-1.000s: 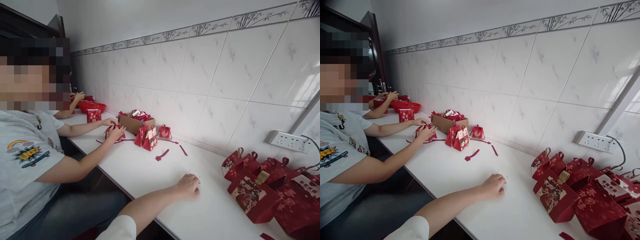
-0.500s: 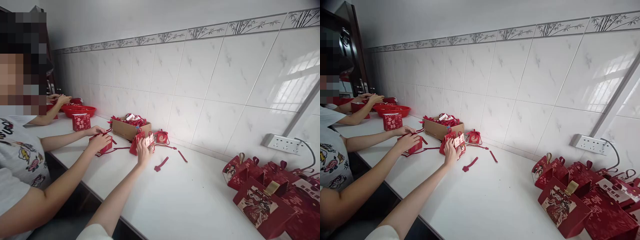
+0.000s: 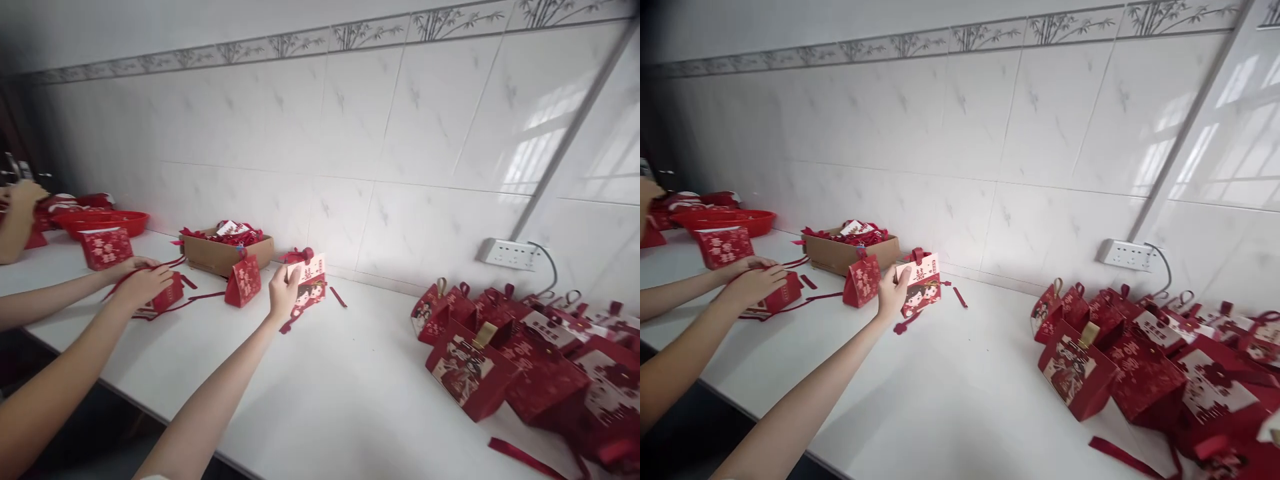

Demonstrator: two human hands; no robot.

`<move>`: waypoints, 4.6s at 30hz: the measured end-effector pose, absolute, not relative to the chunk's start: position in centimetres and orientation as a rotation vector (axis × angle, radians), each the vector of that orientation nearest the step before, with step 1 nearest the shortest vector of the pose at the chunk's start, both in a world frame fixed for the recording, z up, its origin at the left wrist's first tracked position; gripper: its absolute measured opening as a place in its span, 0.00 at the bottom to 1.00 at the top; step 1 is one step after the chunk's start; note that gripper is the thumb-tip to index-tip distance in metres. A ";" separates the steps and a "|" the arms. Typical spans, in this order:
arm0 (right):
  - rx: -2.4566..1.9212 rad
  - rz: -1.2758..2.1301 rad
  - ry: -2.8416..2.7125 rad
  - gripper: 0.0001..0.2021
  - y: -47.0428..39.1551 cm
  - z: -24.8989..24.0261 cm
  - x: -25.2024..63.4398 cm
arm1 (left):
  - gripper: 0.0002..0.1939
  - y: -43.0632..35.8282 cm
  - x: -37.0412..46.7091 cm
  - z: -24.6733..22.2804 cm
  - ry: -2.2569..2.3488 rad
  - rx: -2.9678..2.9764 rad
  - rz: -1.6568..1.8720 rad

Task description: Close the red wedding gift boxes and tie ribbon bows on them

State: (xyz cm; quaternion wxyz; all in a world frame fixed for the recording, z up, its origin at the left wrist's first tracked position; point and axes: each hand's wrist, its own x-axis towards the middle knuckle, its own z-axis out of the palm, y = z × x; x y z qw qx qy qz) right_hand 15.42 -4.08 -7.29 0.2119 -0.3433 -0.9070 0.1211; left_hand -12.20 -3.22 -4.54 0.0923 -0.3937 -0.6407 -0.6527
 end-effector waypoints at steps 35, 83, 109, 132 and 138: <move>-0.500 1.003 -1.721 0.08 2.7 -10.3 18.8 | 0.10 -2.1 4.5 -10.2 -1.772 -2.105 -2.157; -0.307 0.733 -1.989 0.08 2.5 -9.4 20.9 | 0.07 -3.0 4.3 -9.3 -1.420 -2.403 -2.328; -0.304 0.631 -1.895 0.10 1.8 -9.1 20.6 | 0.02 -3.1 4.8 -9.1 -1.513 -2.360 -2.315; -0.500 1.071 -1.747 0.07 2.0 -9.7 20.5 | 0.07 -3.2 4.8 -9.3 -1.661 -2.324 -2.178; -0.436 1.352 -1.736 0.06 2.0 -10.2 20.2 | 0.07 -3.2 4.7 -9.3 -1.609 -2.344 -2.174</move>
